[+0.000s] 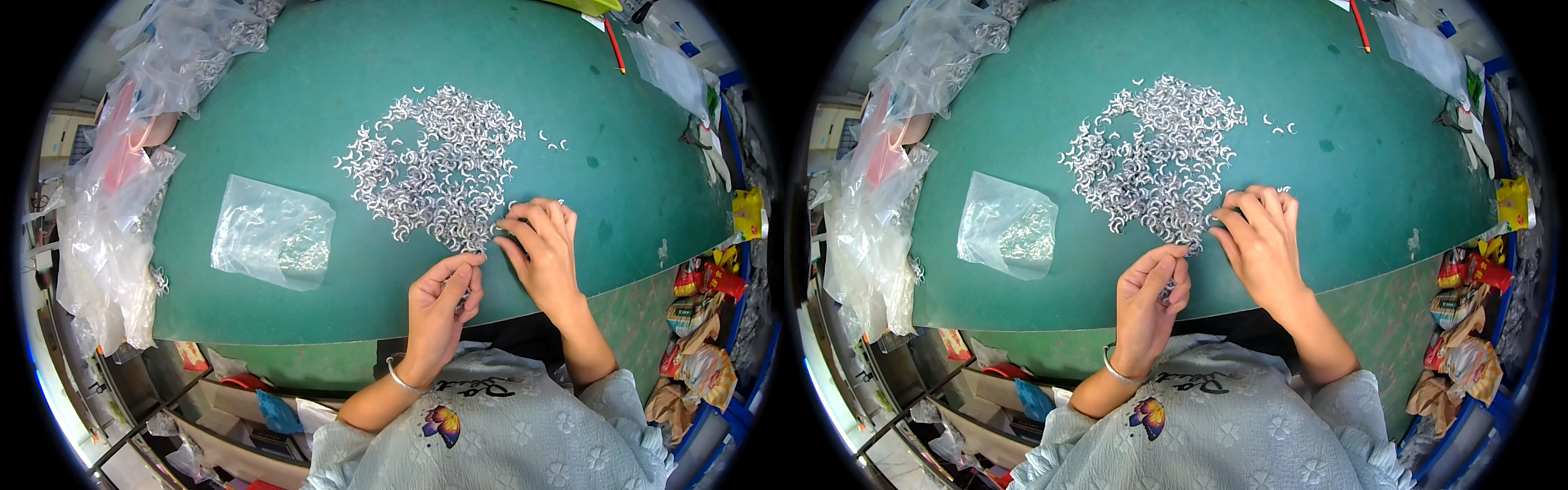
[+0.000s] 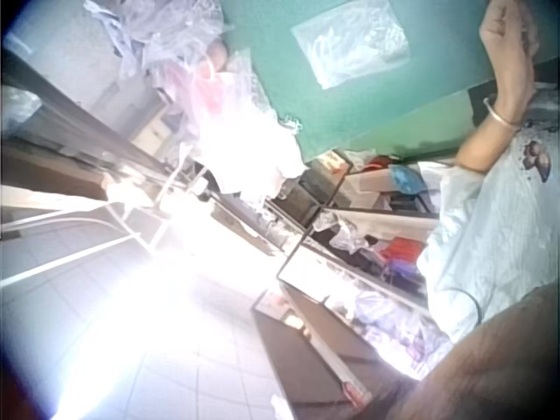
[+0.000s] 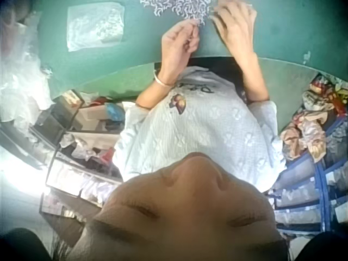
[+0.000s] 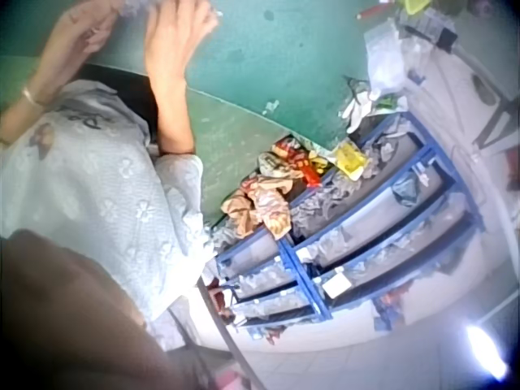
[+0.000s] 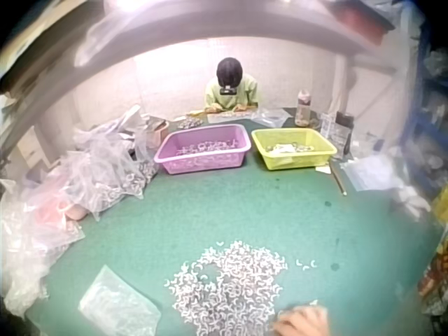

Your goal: The person sits at a green workbench and manually assembles small silver metal hooks. They pick up individual hooks from a large pile, manipulate them with their fingers, and place the finished pieces into a small plastic bag. The process is repetitive and involves fine motor skills.

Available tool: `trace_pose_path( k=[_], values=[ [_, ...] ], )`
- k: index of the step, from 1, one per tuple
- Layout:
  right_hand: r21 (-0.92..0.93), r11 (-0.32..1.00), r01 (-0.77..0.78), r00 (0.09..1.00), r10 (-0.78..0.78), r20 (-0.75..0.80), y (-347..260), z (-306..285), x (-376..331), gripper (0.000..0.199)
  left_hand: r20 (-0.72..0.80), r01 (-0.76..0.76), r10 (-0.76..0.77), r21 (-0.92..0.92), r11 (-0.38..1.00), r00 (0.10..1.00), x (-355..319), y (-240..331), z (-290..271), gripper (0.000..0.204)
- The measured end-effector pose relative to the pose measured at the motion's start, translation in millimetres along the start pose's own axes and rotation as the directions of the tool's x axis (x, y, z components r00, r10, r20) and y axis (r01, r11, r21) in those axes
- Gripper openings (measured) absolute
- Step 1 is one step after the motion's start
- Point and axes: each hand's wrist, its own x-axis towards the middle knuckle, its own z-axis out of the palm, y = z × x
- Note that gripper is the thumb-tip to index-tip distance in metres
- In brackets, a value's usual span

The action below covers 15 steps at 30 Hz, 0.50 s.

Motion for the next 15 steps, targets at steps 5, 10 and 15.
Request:
trace_pose_path(
  k=[5, 10, 15],
  values=[
    [-0.013, 1.000, 0.014, 1.000, -0.014, -0.027, 3, 1, -2, 0.016, -0.027, 0.001, -0.001, -0.002, 1.000, 1.000, 0, 0, 0, 0.020],
    [0.022, 1.000, 0.020, 0.998, -0.018, -0.058, 6, 1, -3, 0.014, -0.023, 0.010, -0.011, -0.003, 1.000, 1.000, 0, -1, 1, 0.020],
    [0.407, 0.907, -0.112, 0.981, 0.166, -0.098, -1, -10, -3, 0.012, -0.020, 0.014, -0.014, 0.041, 0.999, 1.000, 0, -2, 2, 0.018]
  ],
)
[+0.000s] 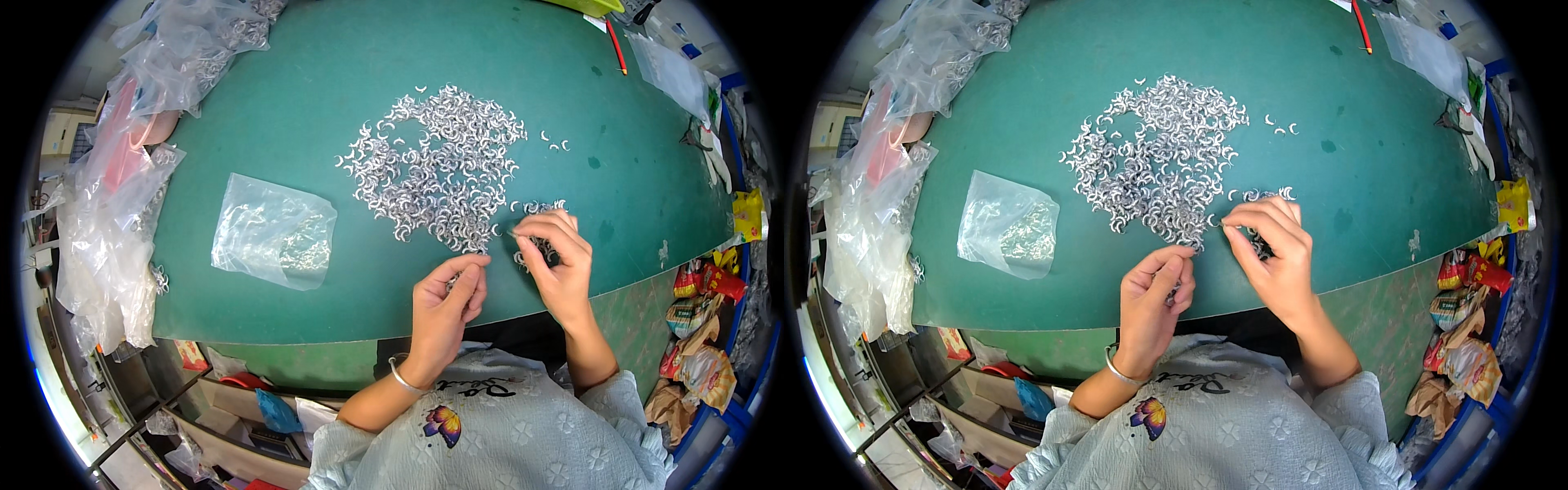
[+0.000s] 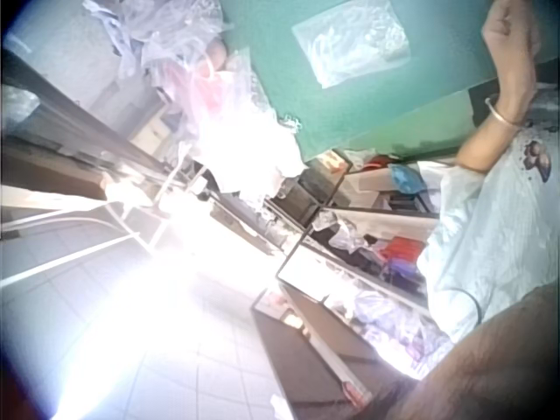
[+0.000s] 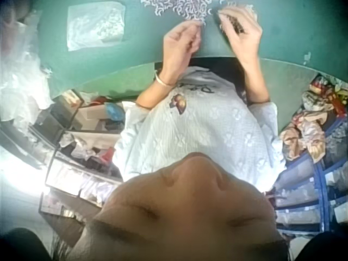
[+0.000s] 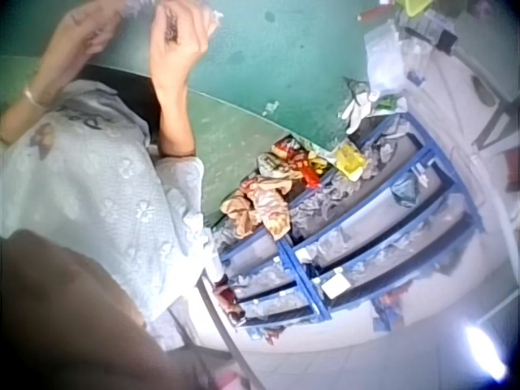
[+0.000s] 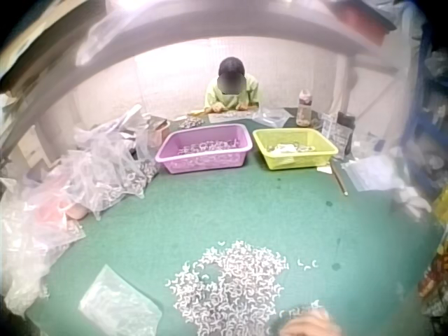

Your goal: The person sits at a green workbench and manually assembles small silver metal hooks. They pick up individual hooks from a large pile, manipulate them with their fingers, and place the finished pieces into a small plastic bag. The process is repetitive and involves fine motor skills.

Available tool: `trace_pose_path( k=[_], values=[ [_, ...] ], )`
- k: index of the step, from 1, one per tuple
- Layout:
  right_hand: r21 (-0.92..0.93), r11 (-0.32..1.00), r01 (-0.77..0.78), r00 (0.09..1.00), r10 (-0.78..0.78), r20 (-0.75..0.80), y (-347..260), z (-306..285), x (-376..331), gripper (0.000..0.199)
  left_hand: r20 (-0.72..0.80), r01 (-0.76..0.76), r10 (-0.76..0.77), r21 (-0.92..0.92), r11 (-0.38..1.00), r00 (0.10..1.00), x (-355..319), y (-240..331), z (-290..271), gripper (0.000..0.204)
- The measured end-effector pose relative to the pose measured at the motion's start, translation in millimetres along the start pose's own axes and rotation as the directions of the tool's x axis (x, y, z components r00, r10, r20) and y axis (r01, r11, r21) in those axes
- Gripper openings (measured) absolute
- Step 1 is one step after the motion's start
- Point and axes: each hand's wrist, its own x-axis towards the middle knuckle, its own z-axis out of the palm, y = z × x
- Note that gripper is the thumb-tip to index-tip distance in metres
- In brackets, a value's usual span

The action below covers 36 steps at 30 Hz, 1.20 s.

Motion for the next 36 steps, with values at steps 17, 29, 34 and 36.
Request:
trace_pose_path(
  k=[17, 29, 34, 36],
  values=[
    [0.681, 0.643, -0.351, 0.930, 0.323, 0.175, -22, -4, -25, 0.015, 0.126, -0.363, 0.343, 0.426, 0.829, 0.931, -1, -1, 13, 0.012],
    [0.655, 0.638, -0.405, 0.914, 0.295, 0.277, -16, -8, -25, 0.011, 0.078, -0.204, 0.190, 0.440, 0.874, 0.979, -4, 7, 15, 0.003],
    [-0.085, 0.994, -0.063, 0.989, 0.051, -0.135, -5, -12, -7, 0.012, 0.046, 0.052, -0.057, 0.119, 0.992, 0.997, -2, 5, 10, 0.005],
    [-0.351, 0.934, -0.065, 0.987, 0.009, -0.160, 3, -14, 2, 0.015, 0.115, 0.129, -0.125, -0.031, 0.991, 0.985, 0, 7, 9, 0.008]
  ],
)
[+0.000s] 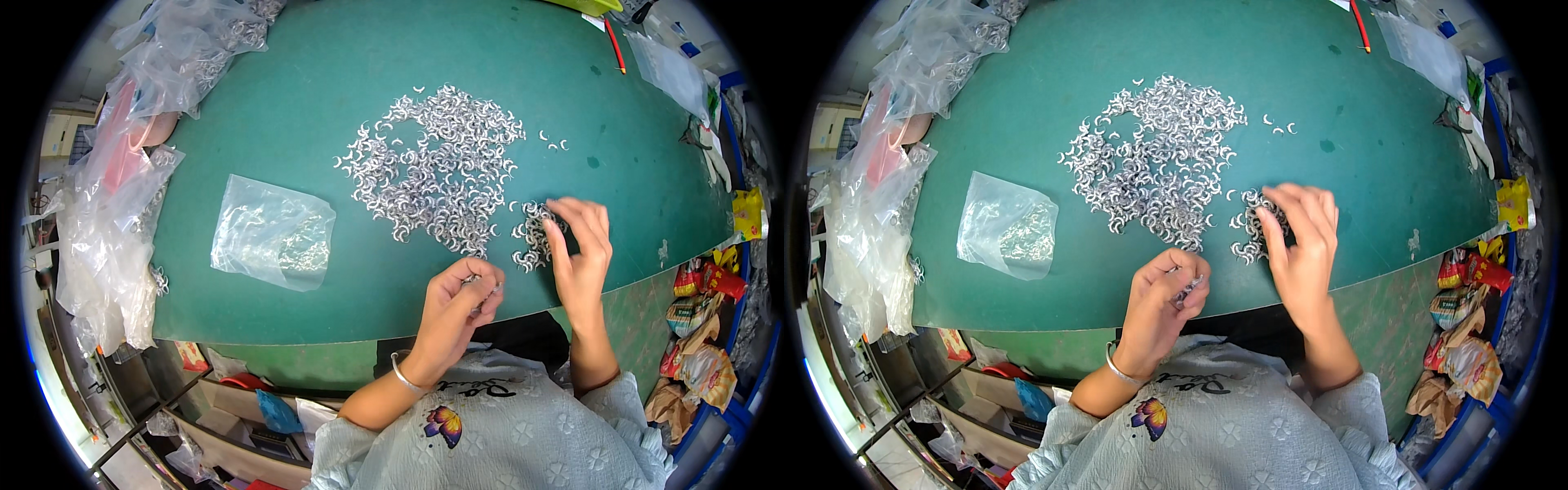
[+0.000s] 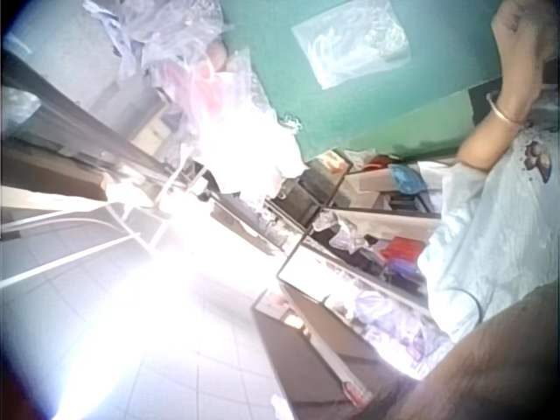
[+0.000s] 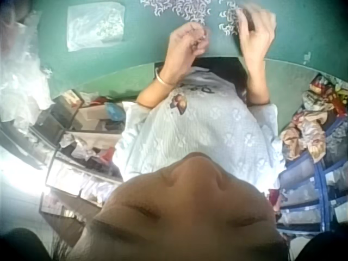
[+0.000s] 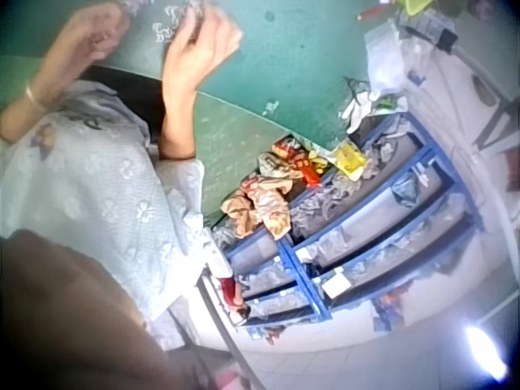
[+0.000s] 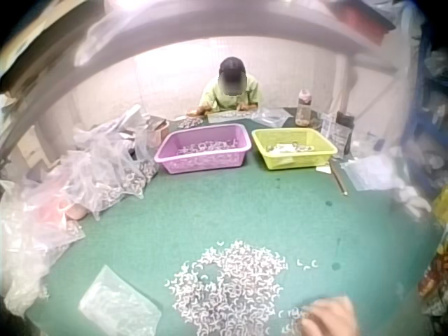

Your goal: The person sits at a green workbench and manually assembles small silver metal hooks. They pick up individual hooks from a large pile, manipulate them with their fingers, and place the finished pieces into a small plastic bag. The process is repetitive and involves fine motor skills.

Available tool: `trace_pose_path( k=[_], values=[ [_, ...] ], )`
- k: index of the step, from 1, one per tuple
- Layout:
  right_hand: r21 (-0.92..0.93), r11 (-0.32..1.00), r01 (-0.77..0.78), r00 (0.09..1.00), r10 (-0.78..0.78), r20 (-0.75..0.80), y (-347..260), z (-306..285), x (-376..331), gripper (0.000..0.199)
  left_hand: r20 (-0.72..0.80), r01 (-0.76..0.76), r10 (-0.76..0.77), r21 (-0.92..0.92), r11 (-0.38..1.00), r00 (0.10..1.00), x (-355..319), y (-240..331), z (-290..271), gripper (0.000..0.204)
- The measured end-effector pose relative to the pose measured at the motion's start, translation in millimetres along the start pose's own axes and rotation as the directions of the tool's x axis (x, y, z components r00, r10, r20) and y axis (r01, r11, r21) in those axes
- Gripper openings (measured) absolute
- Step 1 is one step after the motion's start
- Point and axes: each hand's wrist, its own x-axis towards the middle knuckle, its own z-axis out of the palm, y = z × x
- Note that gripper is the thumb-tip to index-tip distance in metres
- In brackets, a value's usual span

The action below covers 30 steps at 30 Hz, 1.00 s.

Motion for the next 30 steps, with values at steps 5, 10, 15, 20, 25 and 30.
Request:
trace_pose_path(
  k=[5, 10, 15, 20, 25, 30],
  values=[
    [-0.083, 0.996, 0.009, 0.995, 0.000, 0.103, 10, 13, 5, 0.010, 0.159, 0.045, -0.042, -0.016, 0.999, 0.986, 0, 4, 2, 0.008],
    [0.039, 0.999, -0.011, 0.995, 0.007, 0.098, 5, 7, 5, 0.007, 0.135, 0.031, -0.031, 0.002, 1.000, 0.990, -1, 2, -1, 0.007],
    [0.578, 0.701, -0.417, 0.903, 0.247, 0.352, -1, -5, -10, 0.006, 0.032, -0.033, 0.030, 0.094, 0.995, 0.999, 3, -4, 0, 0.016],
    [0.655, 0.655, -0.377, 0.895, 0.077, 0.439, -11, -9, -14, 0.006, -0.027, 0.041, -0.038, 0.137, 0.990, 0.999, 4, -4, 2, 0.016],
    [0.673, 0.613, -0.414, 0.875, 0.062, 0.481, -13, -10, -15, 0.005, -0.032, 0.089, -0.084, 0.215, 0.973, 0.996, 3, -1, -1, 0.016],
    [0.695, 0.601, -0.394, 0.900, 0.099, 0.425, -16, -9, -17, 0.008, -0.005, 0.112, -0.113, 0.165, 0.980, 0.994, 3, -1, -1, 0.014]
  ],
)
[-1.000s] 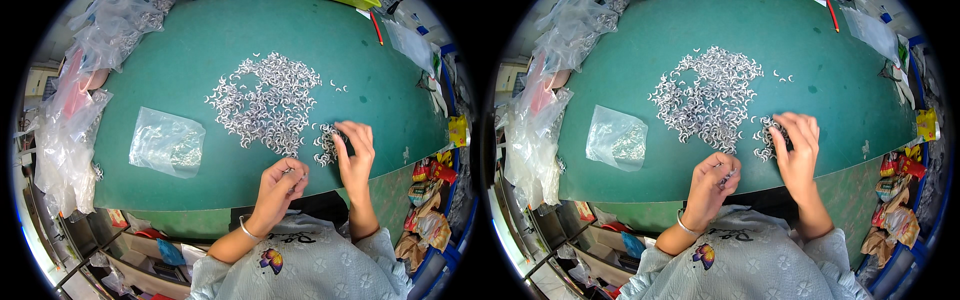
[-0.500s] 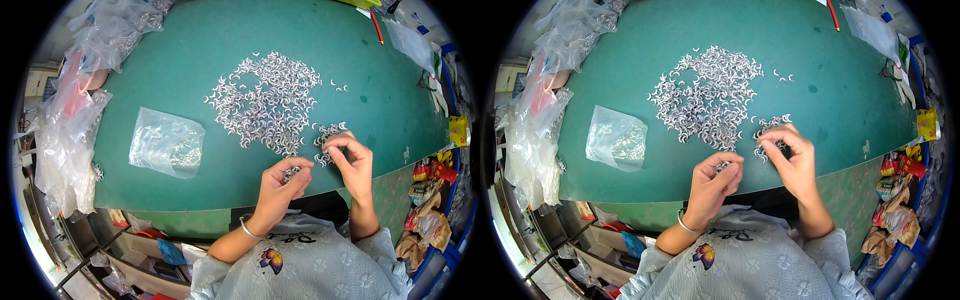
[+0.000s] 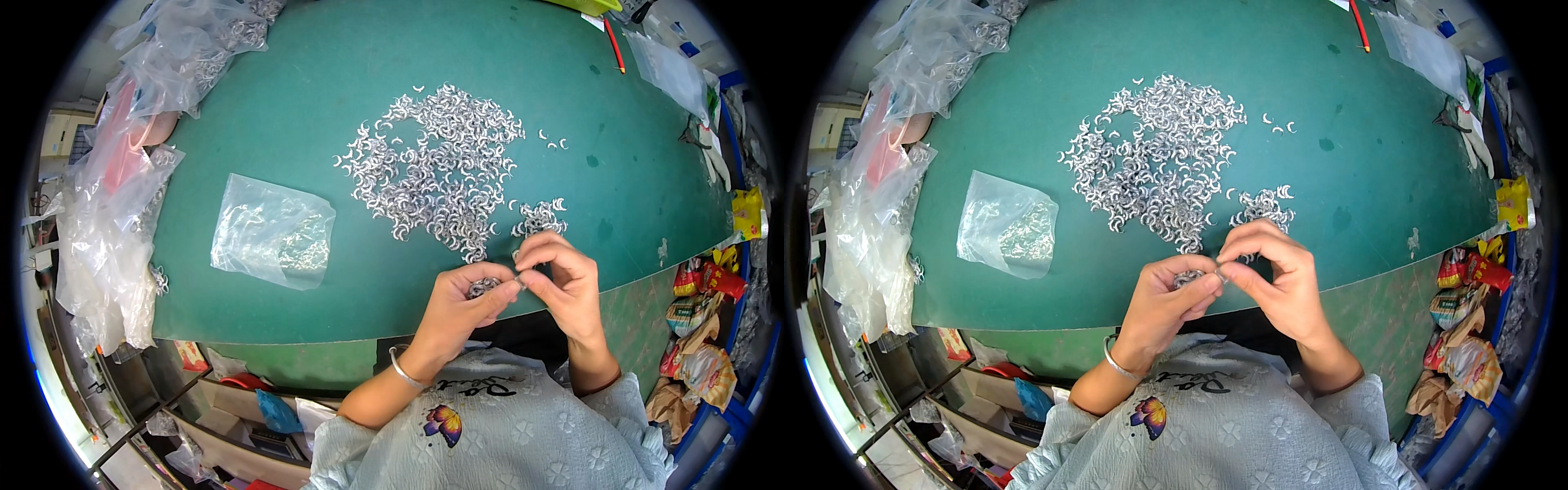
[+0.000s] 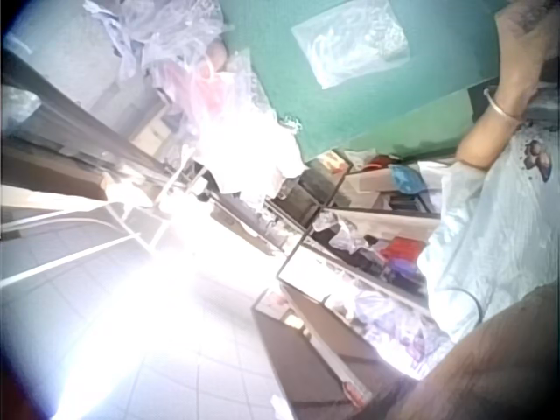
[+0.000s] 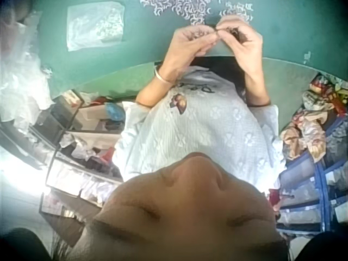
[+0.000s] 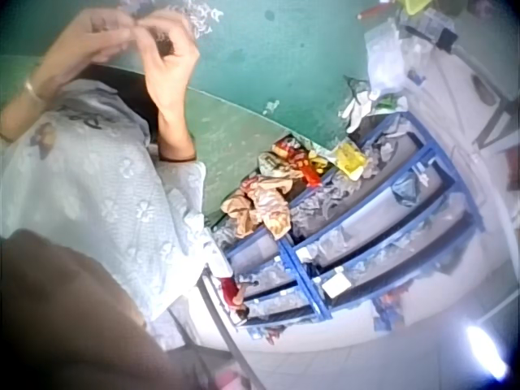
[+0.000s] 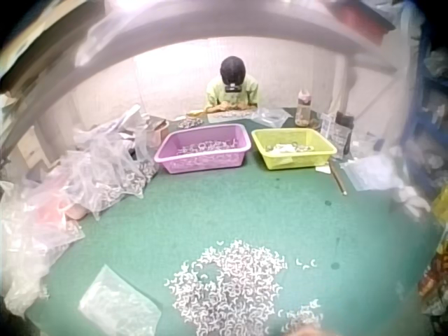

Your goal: The person sits at a green workbench and manually assembles small silver metal hooks. They pick up individual hooks from a large pile, manipulate them with their fingers, and place the finished pieces into a small plastic bag. The process is repetitive and involves fine motor skills.

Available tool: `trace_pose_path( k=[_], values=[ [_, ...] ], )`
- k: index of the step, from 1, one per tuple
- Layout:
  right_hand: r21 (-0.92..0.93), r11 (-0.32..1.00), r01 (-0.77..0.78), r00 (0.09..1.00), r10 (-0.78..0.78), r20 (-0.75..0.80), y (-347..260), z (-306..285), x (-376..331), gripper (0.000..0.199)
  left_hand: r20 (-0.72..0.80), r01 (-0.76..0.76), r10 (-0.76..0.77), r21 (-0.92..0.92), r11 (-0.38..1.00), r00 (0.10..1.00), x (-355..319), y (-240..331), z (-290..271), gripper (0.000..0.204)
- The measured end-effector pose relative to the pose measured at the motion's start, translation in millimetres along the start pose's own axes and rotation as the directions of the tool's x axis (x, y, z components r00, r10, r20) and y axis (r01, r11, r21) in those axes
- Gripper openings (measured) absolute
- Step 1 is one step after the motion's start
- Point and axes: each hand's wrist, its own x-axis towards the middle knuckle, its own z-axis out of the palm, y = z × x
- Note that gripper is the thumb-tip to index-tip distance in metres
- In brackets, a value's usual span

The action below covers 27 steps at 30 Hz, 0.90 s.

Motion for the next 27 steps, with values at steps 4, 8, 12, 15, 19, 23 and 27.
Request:
trace_pose_path(
  k=[4, 8, 12, 15, 19, 23, 27],
  values=[
    [-0.015, 0.994, 0.107, 0.994, -0.107, 0.009, -2.0, -1.8, -1.5, 0.014, 0.010, -0.057, 0.057, -0.051, 0.997, 0.998, 1.0, -3.6, -1.9, 0.010],
    [-0.212, 0.947, 0.240, 0.971, -0.235, 0.051, -6.4, 1.0, 1.5, 0.015, -0.005, -0.118, 0.118, -0.030, 0.993, 0.993, 0.1, -4.5, -1.4, 0.008],
    [-0.199, 0.956, 0.214, 0.976, -0.216, 0.013, -4.6, 2.5, -1.0, 0.011, -0.054, -0.198, 0.202, 0.072, 0.977, 0.978, -2.0, -3.2, 3.4, 0.008],
    [-0.168, 0.968, 0.185, 0.982, -0.186, 0.011, -5.4, 2.7, -1.8, 0.010, -0.064, -0.318, 0.337, 0.210, 0.925, 0.939, -3.4, -0.3, 7.0, 0.011],
    [-0.123, 0.981, 0.152, 0.988, -0.151, 0.019, -6.4, 2.7, -2.3, 0.008, 0.010, -0.416, 0.437, 0.327, 0.848, 0.899, -3.3, 1.8, 5.2, 0.014],
    [-0.016, 0.997, 0.069, 0.997, -0.069, 0.027, -5.4, 3.2, -4.4, 0.007, 0.021, -0.426, 0.454, 0.388, 0.817, 0.891, -4.6, 2.6, 5.3, 0.014],
    [0.099, 0.995, -0.003, 0.999, -0.002, 0.046, -1.9, 2.4, -7.0, 0.006, -0.017, -0.358, 0.382, 0.311, 0.881, 0.924, -5.4, 1.0, 5.4, 0.010]
  ],
)
